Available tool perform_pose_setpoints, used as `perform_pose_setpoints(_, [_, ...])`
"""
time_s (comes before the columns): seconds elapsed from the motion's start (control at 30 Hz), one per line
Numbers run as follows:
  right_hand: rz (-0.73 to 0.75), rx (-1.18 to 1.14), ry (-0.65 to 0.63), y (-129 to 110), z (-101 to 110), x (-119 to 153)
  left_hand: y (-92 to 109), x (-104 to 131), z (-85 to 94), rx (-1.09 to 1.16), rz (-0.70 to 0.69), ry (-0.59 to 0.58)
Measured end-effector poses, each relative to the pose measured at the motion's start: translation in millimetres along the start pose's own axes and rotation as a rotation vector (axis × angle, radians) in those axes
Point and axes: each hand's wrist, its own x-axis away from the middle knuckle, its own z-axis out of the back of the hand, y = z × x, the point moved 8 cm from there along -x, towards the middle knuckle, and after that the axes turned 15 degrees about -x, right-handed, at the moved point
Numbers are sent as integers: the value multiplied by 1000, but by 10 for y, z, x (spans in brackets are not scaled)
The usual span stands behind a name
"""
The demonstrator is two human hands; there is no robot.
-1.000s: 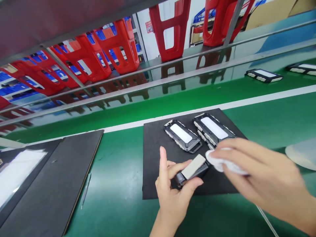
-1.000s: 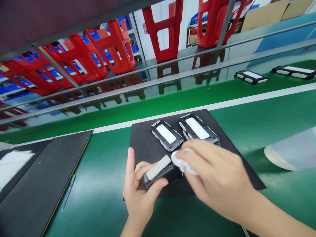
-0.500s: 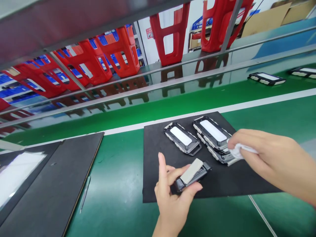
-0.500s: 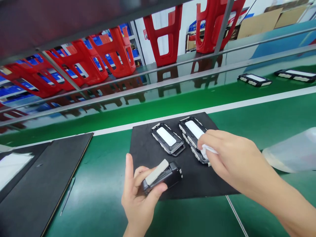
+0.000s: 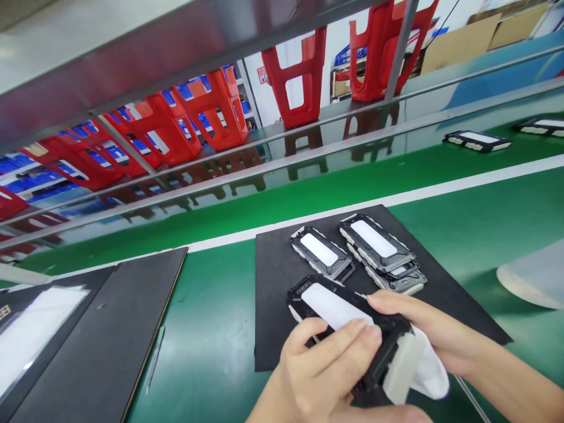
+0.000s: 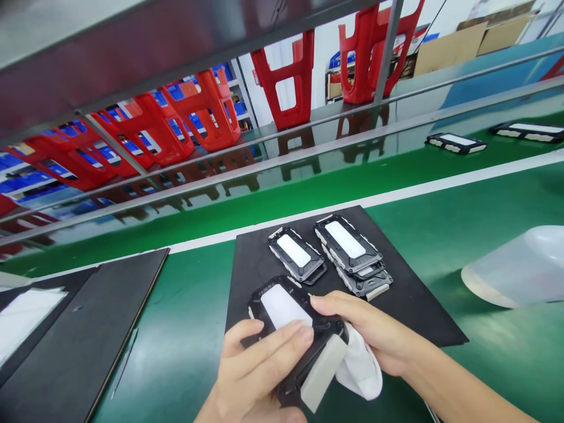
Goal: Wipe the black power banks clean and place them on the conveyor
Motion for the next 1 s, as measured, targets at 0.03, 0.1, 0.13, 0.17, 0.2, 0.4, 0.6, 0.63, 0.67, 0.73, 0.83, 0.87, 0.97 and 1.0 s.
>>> perform_pose_setpoints(0.03, [34,-15,20,-47,-1,15,-11,38,-9,-26,22,26])
perform_pose_setpoints(0.1, [81,-15,-22,-131,-53,32,-102,172,-50,-68,182,95])
perform_pose_setpoints(0.13, [108,31,-98,-175,-118,36,-187,267,-76,-61,325,136])
perform_pose_setpoints(0.17, [134,83,-187,-210,-189,41,-318,393,-117,16,537,175])
perform_pose_setpoints(0.2, [155,129,-269,-234,-251,46,-460,553,-172,161,788,236])
perform_pose_setpoints(0.4, [236,297,-472,-195,-383,28,-411,653,-944,1575,1678,141])
perform_pose_setpoints(0.6, [385,430,-289,-345,-248,58,-423,77,-915,2052,1428,172])
perform_pose_setpoints(0.63, [461,431,-207,-448,-192,107,-447,48,-898,2061,1396,187])
perform_pose_setpoints(0.67, [553,424,-121,-560,-140,182,-471,25,-880,2063,1366,200])
perform_pose_setpoints(0.73, [784,450,21,-772,-114,408,-508,-17,-845,2060,1311,214])
perform_pose_setpoints(0.83, [1137,777,-64,-850,-497,775,-548,-59,-820,2026,1293,239])
perform_pose_setpoints(0.87, [1210,921,-210,-766,-710,855,-552,-70,-820,2013,1299,243])
perform_pose_setpoints(0.97, [1312,1224,-584,-440,-1158,964,-547,-106,-824,1984,1299,241])
perform_pose_setpoints(1.0, [1352,1285,-598,-393,-1225,965,-546,-121,-818,1982,1283,243])
